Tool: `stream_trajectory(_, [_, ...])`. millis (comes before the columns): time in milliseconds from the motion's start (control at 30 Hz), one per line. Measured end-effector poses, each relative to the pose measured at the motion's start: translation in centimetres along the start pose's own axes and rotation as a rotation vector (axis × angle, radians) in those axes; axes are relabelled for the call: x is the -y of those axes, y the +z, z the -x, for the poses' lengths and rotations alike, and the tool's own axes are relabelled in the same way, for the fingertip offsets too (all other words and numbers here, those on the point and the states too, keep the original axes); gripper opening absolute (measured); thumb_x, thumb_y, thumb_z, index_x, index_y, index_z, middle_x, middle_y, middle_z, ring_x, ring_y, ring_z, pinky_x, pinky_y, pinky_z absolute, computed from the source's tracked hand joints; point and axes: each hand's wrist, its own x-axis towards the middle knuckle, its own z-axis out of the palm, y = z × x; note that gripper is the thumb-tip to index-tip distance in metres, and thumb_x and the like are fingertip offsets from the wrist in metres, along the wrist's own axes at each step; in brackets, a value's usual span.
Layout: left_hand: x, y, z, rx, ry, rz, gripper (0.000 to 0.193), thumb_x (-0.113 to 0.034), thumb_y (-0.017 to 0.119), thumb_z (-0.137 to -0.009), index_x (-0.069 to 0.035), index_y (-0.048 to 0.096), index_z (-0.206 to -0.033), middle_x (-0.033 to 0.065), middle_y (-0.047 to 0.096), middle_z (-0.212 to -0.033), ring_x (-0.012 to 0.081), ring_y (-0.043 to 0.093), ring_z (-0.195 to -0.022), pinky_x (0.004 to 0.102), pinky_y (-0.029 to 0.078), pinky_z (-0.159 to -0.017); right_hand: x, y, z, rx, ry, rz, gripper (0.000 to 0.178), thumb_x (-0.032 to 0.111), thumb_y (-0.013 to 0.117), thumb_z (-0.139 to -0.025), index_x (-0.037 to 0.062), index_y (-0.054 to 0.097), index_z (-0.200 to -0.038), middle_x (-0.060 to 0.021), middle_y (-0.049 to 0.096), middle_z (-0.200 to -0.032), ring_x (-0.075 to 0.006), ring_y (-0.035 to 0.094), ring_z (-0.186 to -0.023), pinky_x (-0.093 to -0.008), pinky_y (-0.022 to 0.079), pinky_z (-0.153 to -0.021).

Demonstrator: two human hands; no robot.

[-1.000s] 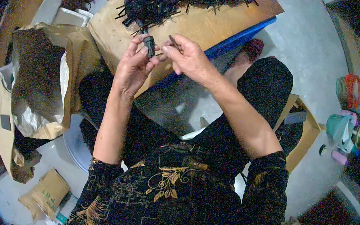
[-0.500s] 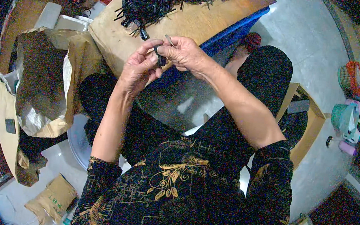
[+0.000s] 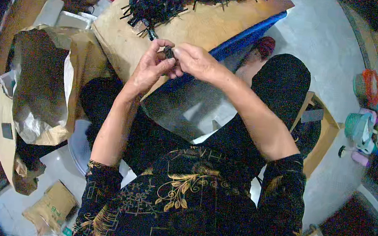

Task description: Sorting small black components from a cardboard sheet into a bucket.

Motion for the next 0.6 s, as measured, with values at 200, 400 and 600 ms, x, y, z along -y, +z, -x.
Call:
stream_trajectory(200, [0.8,-0.6,-0.2,0.002,0.009,-0.053,0.023,-0.001,0.049,-0.086,-0.003,0.037,-0.105,0.0087,0.055,-0.075,0.0134,0.059,-0.063,0.0234,0.049,-0.054,-0.3,0.2,-0.5,0.097,-0.042,0.163,0.027,0.027,0.036,-0.096,0.0051,0.049,-0.087,0.0035,0.042,-0.065,-0.0055,0.039,-0.059,-0.0213,0.034,-0.053])
stream_trajectory(400, [1.4,-1.2,-0.2,-0.048,-0.007,0.002,0.02,0.0,0.049,-0.087,-0.004,0.037,-0.102,0.0076,0.054,-0.075,0.0124,0.058,-0.062,0.0229,0.048,-0.053,-0.8,1.0,-1.4,0.064,-0.003,0.139,0.023,0.021,0.037,-0.094,0.0028,0.048,-0.086,-0.0021,0.051,-0.068,-0.0097,0.049,-0.062,-0.0249,0.04,-0.056])
stream_trajectory(600, [1.8,-1.0,0.1,-0.284,0.11,-0.288,0.025,0.001,0.052,-0.083,-0.005,0.038,-0.103,0.0096,0.056,-0.071,0.0147,0.059,-0.063,0.0263,0.047,-0.054,-1.6,2.0,-2.5,-0.064,-0.079,0.358,0.018,0.017,0.04,-0.092,0.0012,0.046,-0.085,-0.0106,0.054,-0.068,-0.019,0.056,-0.063,-0.032,0.045,-0.058])
